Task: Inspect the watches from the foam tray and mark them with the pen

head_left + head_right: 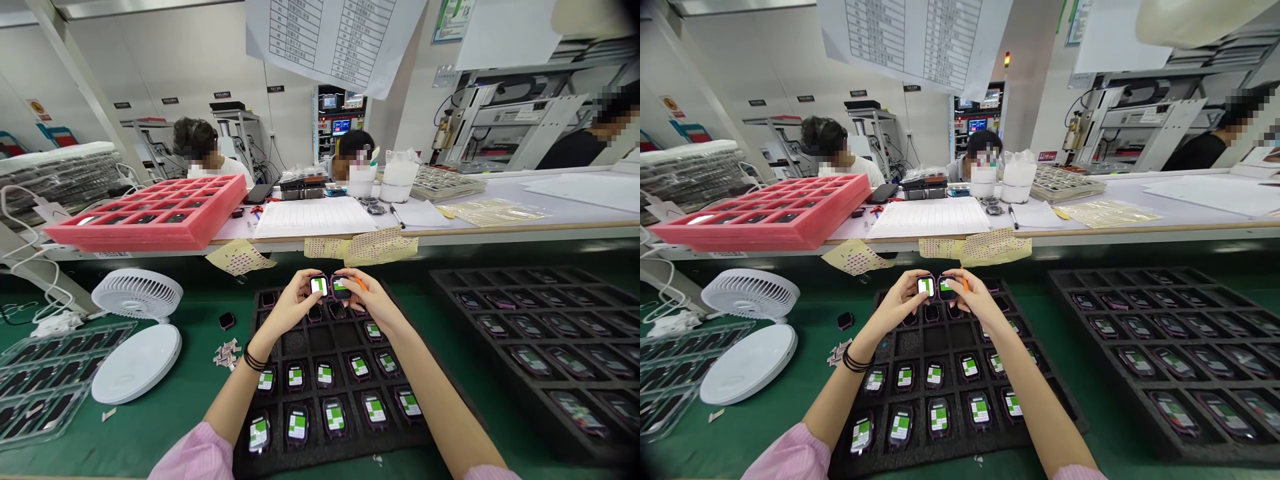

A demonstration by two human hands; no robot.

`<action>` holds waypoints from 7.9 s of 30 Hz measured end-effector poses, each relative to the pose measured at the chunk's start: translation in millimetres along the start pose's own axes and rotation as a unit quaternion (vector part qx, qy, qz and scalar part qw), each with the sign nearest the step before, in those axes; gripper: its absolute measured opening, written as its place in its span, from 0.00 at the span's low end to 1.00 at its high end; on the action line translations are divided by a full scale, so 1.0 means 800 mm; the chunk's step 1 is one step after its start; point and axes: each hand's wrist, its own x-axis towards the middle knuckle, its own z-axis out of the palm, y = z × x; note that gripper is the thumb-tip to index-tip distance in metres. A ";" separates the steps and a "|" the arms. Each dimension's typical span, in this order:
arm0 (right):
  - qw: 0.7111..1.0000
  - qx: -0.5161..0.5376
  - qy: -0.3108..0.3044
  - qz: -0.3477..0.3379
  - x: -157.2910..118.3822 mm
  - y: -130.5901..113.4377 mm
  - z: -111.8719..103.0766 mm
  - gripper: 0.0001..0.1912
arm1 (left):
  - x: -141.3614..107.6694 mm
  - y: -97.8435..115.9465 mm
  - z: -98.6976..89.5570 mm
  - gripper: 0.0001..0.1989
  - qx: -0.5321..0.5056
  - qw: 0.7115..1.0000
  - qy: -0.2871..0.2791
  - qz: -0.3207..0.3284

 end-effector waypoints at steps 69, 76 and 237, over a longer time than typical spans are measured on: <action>0.999 0.008 0.039 0.020 0.004 0.002 -0.004 0.18 | 0.005 -0.006 -0.004 0.17 0.004 0.999 0.048 0.004; 0.999 0.007 -0.030 0.008 0.001 -0.002 -0.007 0.25 | 0.004 -0.009 -0.008 0.22 0.030 0.999 0.033 0.005; 0.916 -0.173 0.136 -0.335 -0.061 -0.030 0.013 0.24 | -0.017 0.006 0.003 0.26 0.285 0.905 0.046 0.313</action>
